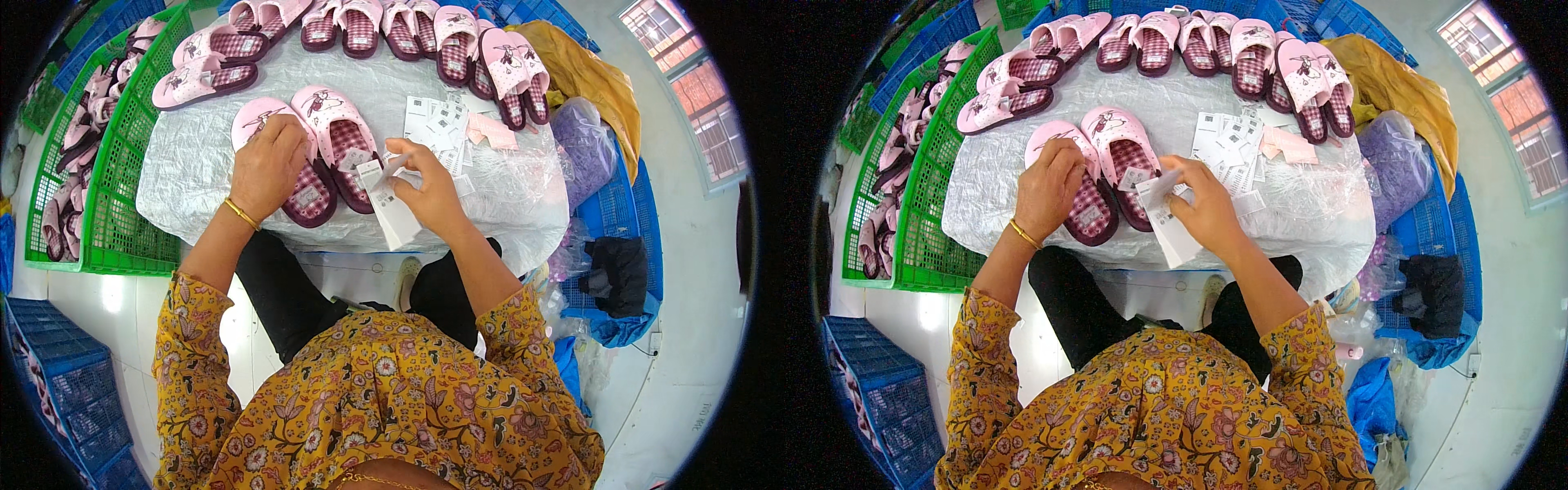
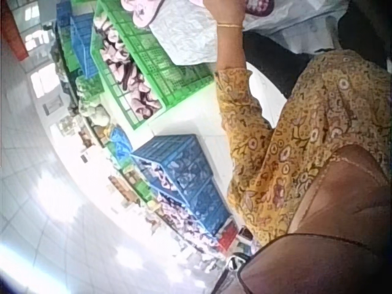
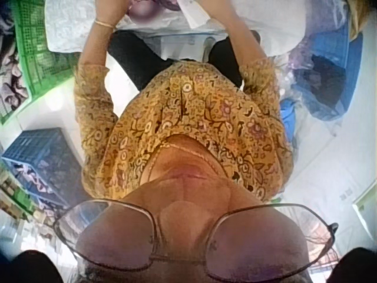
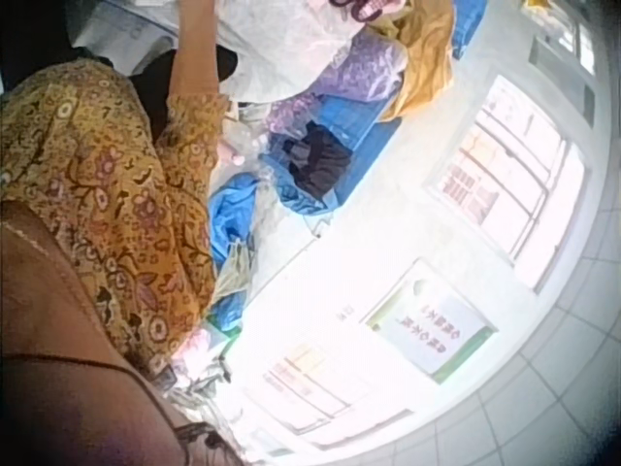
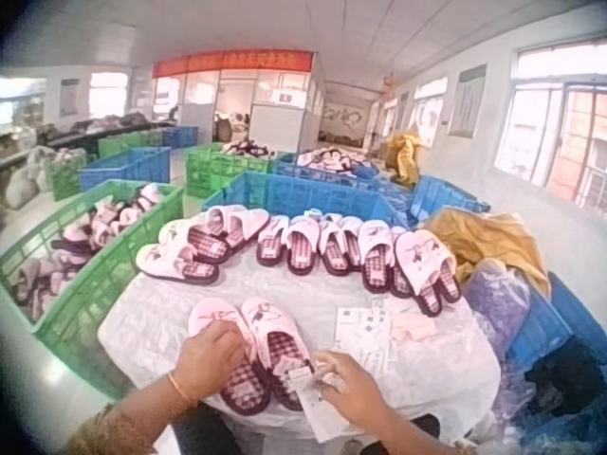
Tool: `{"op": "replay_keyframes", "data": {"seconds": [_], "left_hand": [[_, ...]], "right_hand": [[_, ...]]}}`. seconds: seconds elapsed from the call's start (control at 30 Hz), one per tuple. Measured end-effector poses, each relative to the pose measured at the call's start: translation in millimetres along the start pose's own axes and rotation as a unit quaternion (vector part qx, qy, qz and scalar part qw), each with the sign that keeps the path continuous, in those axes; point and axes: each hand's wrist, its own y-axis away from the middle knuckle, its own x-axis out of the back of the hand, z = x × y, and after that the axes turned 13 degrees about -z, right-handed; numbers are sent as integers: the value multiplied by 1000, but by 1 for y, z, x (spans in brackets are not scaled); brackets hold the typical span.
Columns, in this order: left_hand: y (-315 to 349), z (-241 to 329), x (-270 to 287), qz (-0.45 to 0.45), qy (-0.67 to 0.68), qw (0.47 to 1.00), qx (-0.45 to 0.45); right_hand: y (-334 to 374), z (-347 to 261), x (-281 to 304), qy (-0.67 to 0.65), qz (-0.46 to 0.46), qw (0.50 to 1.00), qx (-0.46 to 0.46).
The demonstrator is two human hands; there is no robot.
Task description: The person attaches small paper labels to pink slippers with a cartoon design. They pick up each slipper, affix a label to the strap, and place the labeled slipper into a green crate. The process is repeated for multiple pairs.
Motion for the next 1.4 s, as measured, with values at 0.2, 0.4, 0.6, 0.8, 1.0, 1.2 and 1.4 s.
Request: {"op": "replay_keyframes", "data": {"seconds": [0.2, 0.4, 0.6, 0.8, 1.0, 1.2, 1.4], "left_hand": [[-2, -2, -9, -24, 256, 955, 149], [-8, -8, -21, -55, 349, 916, 188], [-6, -4, -25, -70, 357, 911, 194], [-4, -2, -29, -87, 365, 904, 203], [0, -7, -31, -103, 349, 908, 208], [1, -4, -29, -107, 324, 917, 208], [2, -3, -30, -97, 325, 919, 199]], "right_hand": [[22, 12, 3, 178, 7, 963, 203], [47, 11, 7, 236, -53, 951, 191], [58, 9, 14, 140, -167, 974, 54], [48, -25, 1, 162, -70, 984, -38], [46, -18, -10, 186, -63, 978, -65], [41, -14, 7, 145, 7, 987, -68], [26, -16, 11, -250, -86, 949, -174]]}}
